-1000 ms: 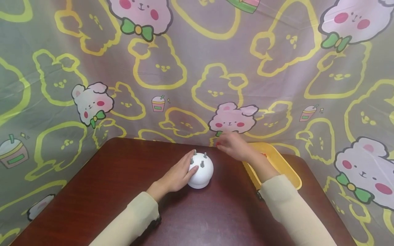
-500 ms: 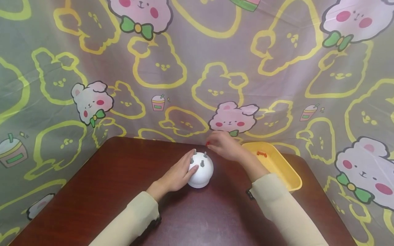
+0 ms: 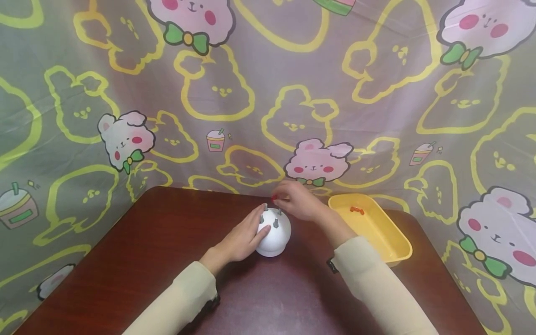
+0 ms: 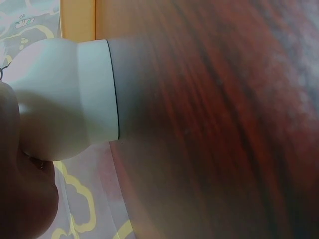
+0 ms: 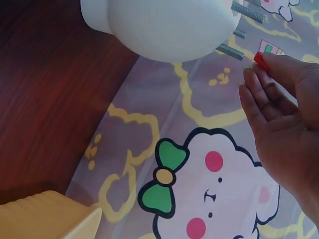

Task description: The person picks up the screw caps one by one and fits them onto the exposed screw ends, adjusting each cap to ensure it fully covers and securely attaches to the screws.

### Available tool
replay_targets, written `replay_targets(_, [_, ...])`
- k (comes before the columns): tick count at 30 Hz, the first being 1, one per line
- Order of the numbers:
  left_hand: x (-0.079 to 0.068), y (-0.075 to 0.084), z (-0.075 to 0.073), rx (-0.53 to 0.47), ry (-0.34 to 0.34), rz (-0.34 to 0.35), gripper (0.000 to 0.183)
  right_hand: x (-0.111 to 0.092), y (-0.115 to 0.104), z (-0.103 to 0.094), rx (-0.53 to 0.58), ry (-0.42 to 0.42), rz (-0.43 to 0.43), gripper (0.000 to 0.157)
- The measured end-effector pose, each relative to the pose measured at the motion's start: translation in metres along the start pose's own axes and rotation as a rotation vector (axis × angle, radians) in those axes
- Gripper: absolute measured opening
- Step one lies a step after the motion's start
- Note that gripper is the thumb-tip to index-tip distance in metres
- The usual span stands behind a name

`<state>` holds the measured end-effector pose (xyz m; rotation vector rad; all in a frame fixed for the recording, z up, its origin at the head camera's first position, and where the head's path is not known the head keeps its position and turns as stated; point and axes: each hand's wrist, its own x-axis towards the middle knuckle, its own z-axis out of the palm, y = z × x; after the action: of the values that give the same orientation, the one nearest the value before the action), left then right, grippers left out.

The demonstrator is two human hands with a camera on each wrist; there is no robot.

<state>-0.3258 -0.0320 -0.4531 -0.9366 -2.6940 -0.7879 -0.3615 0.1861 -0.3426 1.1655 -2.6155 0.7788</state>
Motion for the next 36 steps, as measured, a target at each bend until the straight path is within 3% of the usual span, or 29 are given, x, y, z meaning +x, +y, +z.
replay_targets(36, [0.000,-0.001,0.001,-0.006,-0.013,0.008,0.075,0.009,-0.004,0.019,0.013,-0.043,-0.004,0.019])
